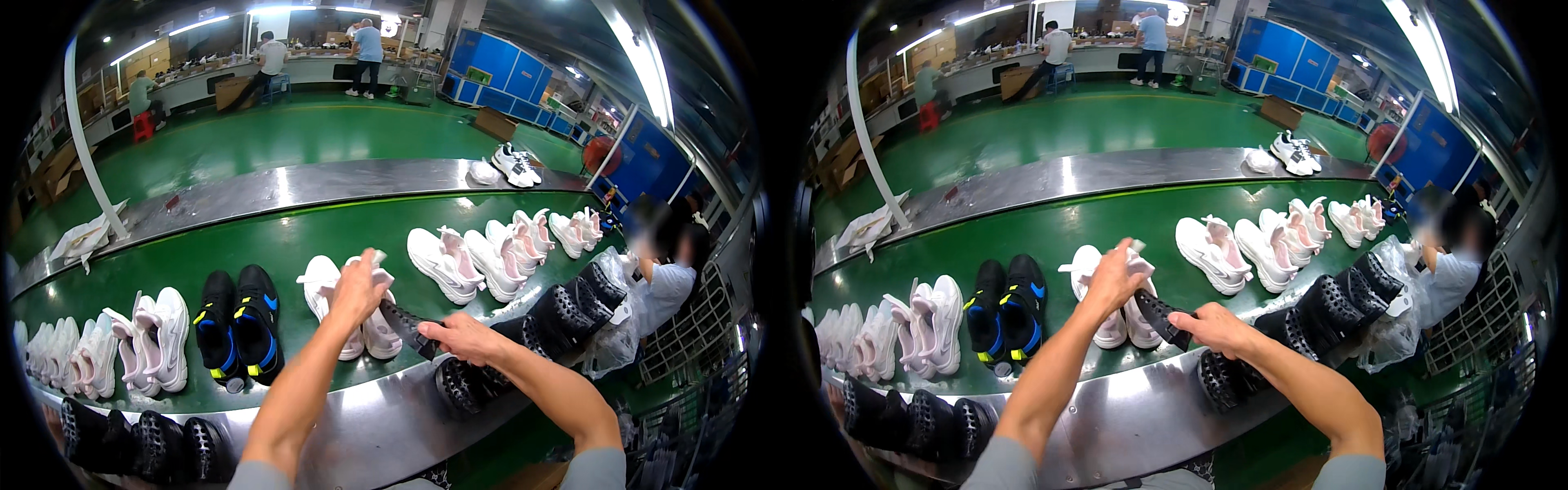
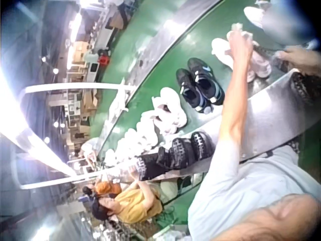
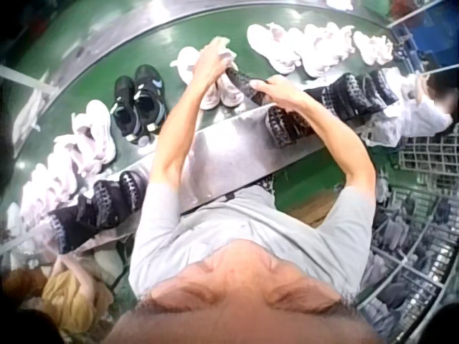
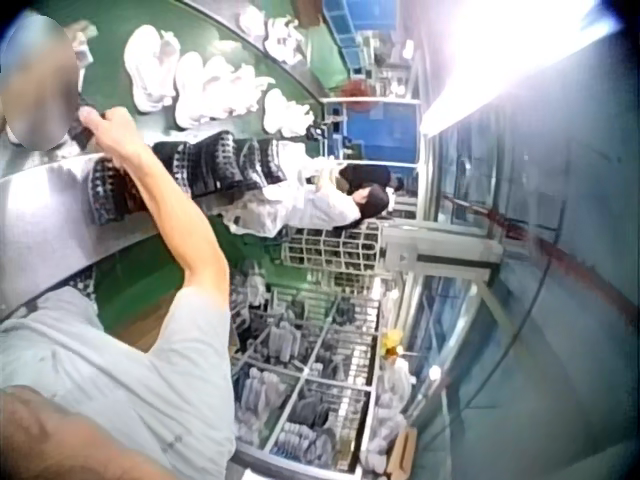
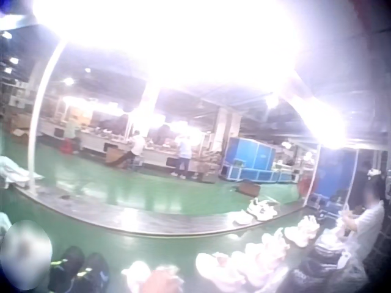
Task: The person inserts black shoe soles into white and black sneakers moving along a conveyor belt in a factory. They handle each shoe one at a time, placing the sole inside and then setting the shoe back on the belt.
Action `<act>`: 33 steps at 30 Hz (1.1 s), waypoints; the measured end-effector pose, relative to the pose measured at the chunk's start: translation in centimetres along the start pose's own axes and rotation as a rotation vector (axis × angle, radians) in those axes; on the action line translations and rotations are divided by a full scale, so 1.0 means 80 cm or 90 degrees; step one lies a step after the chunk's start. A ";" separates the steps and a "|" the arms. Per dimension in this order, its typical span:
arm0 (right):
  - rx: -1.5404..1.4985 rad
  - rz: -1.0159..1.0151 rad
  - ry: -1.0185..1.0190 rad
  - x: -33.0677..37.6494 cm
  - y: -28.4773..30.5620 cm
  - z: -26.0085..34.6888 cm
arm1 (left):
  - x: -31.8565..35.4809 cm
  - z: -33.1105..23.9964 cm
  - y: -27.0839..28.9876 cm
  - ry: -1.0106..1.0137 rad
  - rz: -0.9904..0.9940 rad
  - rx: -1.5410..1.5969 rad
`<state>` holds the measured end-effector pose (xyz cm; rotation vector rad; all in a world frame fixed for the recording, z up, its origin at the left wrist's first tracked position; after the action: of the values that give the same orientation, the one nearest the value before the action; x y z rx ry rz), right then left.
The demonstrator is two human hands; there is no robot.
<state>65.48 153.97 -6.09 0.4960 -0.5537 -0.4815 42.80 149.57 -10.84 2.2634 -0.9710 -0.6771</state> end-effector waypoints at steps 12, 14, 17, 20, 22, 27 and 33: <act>0.520 -0.211 0.205 -0.169 -0.107 -0.005 | -0.069 0.055 -0.065 -0.019 0.196 -0.100; 0.419 -0.248 0.206 -0.185 -0.106 -0.009 | -0.055 0.039 -0.063 0.000 0.207 -0.053; 0.319 -0.296 0.224 -0.208 -0.101 -0.015 | -0.052 0.027 -0.052 -0.024 0.166 -0.018; 0.287 -0.205 0.214 -0.222 -0.099 -0.011 | -0.050 0.049 -0.051 -0.036 0.104 0.003; 0.305 -0.205 0.208 -0.181 -0.100 0.019 | -0.044 0.066 -0.034 -0.009 0.055 -0.014; 0.294 -0.444 0.337 -0.038 -0.070 -0.002 | 0.062 -0.031 0.026 -0.106 -0.236 -0.036; 0.355 -0.278 0.428 -0.090 -0.144 -0.039 | 0.138 0.062 -0.020 0.144 -0.148 -0.072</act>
<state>58.59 150.00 -17.54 1.2687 0.0932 -0.5330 47.06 140.53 -17.89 2.3109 -0.5542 -0.5417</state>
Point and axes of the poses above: each hand's wrist, its own x-axis away from the middle knuckle, its own y-axis out of the back of the hand, z = x × y, the point moved 5 cm from there along -x, towards the middle knuckle, and after that the axes turned 15 degrees about y, right-handed, at the moved point
